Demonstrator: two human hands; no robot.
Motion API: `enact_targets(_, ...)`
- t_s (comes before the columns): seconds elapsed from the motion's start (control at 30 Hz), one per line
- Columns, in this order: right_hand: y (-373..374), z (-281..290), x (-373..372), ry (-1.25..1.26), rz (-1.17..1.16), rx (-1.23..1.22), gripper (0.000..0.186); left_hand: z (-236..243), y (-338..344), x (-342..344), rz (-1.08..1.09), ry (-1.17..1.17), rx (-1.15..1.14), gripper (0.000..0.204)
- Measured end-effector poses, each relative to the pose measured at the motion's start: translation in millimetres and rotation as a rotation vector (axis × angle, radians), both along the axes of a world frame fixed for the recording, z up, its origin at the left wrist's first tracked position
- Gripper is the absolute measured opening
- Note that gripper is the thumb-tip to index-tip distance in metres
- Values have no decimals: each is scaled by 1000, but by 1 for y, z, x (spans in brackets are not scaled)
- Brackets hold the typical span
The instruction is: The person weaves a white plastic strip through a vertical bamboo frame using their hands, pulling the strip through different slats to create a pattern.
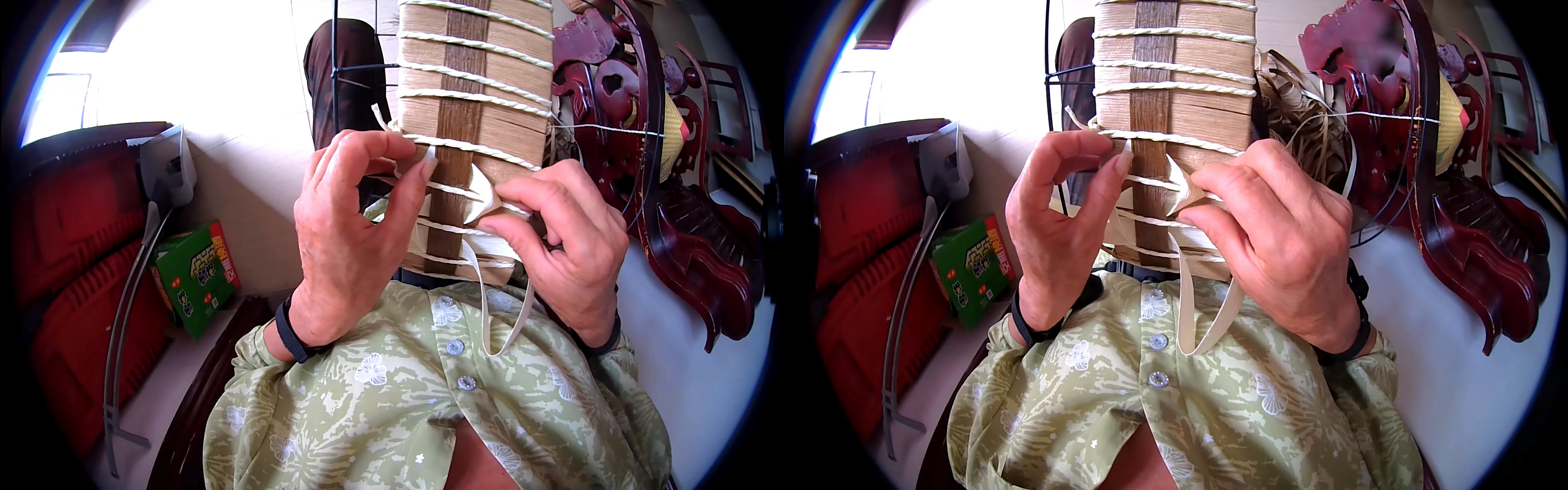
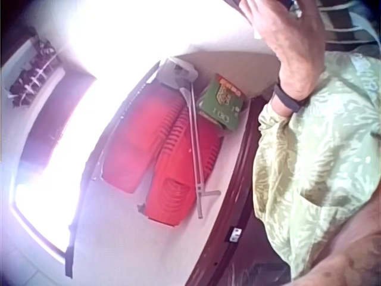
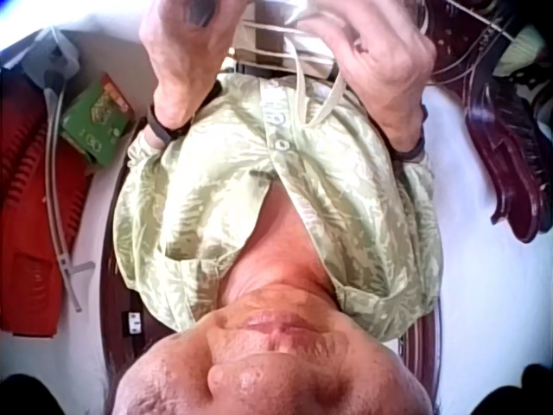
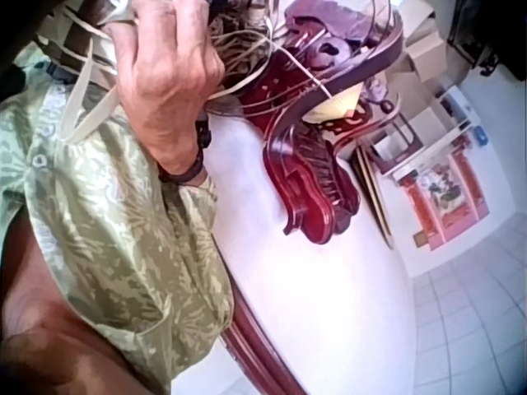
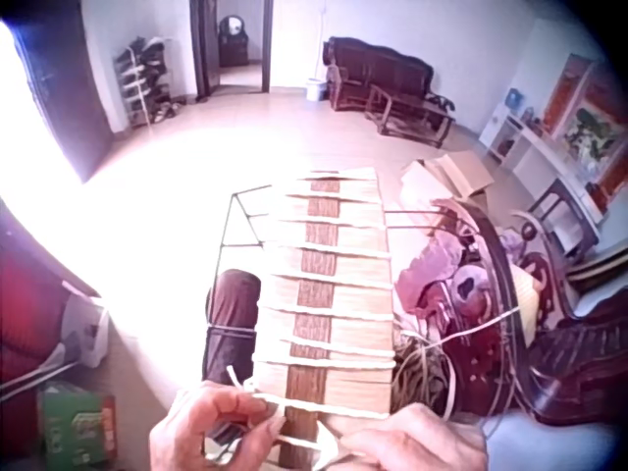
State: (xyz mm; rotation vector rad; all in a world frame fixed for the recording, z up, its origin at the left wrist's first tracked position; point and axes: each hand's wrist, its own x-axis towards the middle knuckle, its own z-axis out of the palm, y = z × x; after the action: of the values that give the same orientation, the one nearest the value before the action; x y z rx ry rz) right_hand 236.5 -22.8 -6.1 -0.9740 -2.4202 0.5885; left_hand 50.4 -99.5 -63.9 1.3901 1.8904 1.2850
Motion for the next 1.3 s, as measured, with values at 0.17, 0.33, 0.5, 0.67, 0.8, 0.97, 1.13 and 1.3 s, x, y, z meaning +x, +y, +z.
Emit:
enact_targets(0.17, 4, -4, -4, 0, 46, 100, 31, 0, 0, -1, 17, -70, 12, 15)
enact_targets(0.33, 6, -10, -9, 29, 45, 133, 29, -4, 0, 0, 29, -124, 42, 15)
enact_targets(0.5, 6, -11, -8, 41, 47, 137, 28, 0, 1, -1, 58, -245, 16, 12)
enact_targets(0.67, 7, -14, -6, 60, 30, 145, 27, -4, -1, -3, 70, -193, 47, 11)
enact_targets(0.8, 7, -15, -10, 64, 43, 133, 28, -14, -3, -8, 41, -186, 127, 13)
enact_targets(0.97, 9, -19, -9, 100, 60, 134, 35, -12, -3, -1, 94, -228, 64, 16)
enact_targets(1.13, 8, -23, -8, 140, 50, 111, 38, -14, -1, 3, 118, -319, 125, 15)
enact_targets(1.3, 8, -24, -9, 138, 49, 99, 37, -13, -3, 2, 128, -323, 98, 13)
